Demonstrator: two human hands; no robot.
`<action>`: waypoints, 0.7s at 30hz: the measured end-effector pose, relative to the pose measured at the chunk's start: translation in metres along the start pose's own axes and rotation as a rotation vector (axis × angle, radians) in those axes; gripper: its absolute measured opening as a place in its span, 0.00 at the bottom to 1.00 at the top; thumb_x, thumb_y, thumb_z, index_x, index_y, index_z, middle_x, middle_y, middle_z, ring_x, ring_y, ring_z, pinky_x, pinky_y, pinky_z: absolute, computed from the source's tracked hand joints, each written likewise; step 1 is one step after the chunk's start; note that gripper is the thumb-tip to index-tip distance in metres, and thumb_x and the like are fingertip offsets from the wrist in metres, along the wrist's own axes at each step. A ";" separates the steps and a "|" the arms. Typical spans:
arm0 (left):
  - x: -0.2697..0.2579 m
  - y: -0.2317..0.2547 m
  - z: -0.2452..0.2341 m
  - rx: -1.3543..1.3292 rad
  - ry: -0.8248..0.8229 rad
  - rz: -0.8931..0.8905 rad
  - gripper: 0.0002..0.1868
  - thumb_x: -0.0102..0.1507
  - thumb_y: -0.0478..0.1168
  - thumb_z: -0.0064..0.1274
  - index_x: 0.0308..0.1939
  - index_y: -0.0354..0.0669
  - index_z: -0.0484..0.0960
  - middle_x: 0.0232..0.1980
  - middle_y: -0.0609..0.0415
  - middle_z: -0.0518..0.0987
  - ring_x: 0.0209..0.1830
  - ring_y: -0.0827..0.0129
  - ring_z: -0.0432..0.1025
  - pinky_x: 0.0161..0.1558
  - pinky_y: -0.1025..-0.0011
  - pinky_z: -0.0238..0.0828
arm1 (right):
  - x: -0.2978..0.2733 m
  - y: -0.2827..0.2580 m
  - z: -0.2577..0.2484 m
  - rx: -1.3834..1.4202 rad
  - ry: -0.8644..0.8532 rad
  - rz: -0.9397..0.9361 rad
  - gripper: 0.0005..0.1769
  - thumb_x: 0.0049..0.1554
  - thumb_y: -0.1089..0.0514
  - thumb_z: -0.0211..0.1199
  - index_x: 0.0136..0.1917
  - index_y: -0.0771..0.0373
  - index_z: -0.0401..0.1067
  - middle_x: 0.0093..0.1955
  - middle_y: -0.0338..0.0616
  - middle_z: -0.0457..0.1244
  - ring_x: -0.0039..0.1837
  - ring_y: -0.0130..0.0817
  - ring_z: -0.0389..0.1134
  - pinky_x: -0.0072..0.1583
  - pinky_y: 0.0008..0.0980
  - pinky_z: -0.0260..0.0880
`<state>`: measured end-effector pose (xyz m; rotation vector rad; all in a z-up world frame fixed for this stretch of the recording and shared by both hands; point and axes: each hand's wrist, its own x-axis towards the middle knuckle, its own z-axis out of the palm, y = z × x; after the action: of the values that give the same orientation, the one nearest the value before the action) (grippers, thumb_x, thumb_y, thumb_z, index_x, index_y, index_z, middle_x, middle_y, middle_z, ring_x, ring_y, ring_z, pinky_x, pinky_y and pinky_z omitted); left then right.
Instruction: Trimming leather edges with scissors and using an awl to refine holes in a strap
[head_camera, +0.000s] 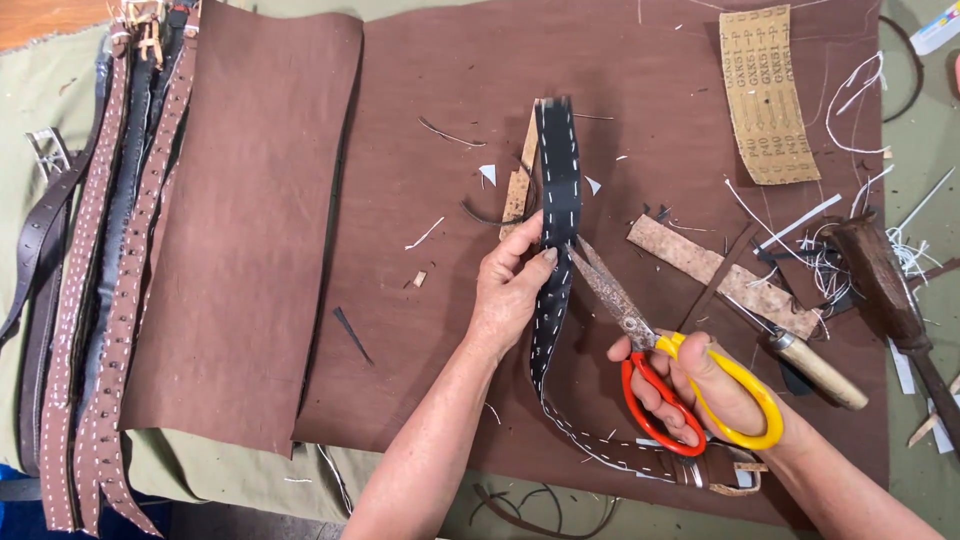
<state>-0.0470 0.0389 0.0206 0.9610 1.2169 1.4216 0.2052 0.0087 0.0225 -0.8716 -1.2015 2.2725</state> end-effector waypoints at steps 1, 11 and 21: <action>0.000 0.000 0.000 -0.023 -0.004 -0.019 0.24 0.66 0.31 0.50 0.67 0.46 0.78 0.66 0.58 0.79 0.66 0.76 0.71 0.70 0.75 0.64 | 0.000 -0.001 0.002 0.013 0.018 0.017 0.54 0.52 0.19 0.49 0.65 0.73 0.68 0.27 0.49 0.57 0.19 0.27 0.52 0.19 0.25 0.55; 0.009 -0.031 -0.005 -0.527 -0.061 -0.116 0.27 0.64 0.26 0.46 0.70 0.34 0.73 0.71 0.46 0.74 0.69 0.67 0.69 0.68 0.73 0.66 | 0.002 -0.001 0.000 0.015 0.047 0.016 0.55 0.52 0.19 0.50 0.65 0.73 0.68 0.28 0.49 0.57 0.20 0.26 0.53 0.20 0.25 0.55; 0.002 -0.014 -0.006 -0.223 -0.210 -0.105 0.35 0.65 0.24 0.49 0.76 0.48 0.68 0.57 0.63 0.77 0.53 0.81 0.69 0.56 0.81 0.70 | 0.002 0.005 -0.009 0.045 0.077 0.063 0.57 0.49 0.17 0.50 0.65 0.71 0.68 0.29 0.47 0.56 0.23 0.27 0.54 0.23 0.26 0.57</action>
<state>-0.0509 0.0398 0.0061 0.8548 0.9197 1.3066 0.2093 0.0127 0.0135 -0.9832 -1.0995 2.2836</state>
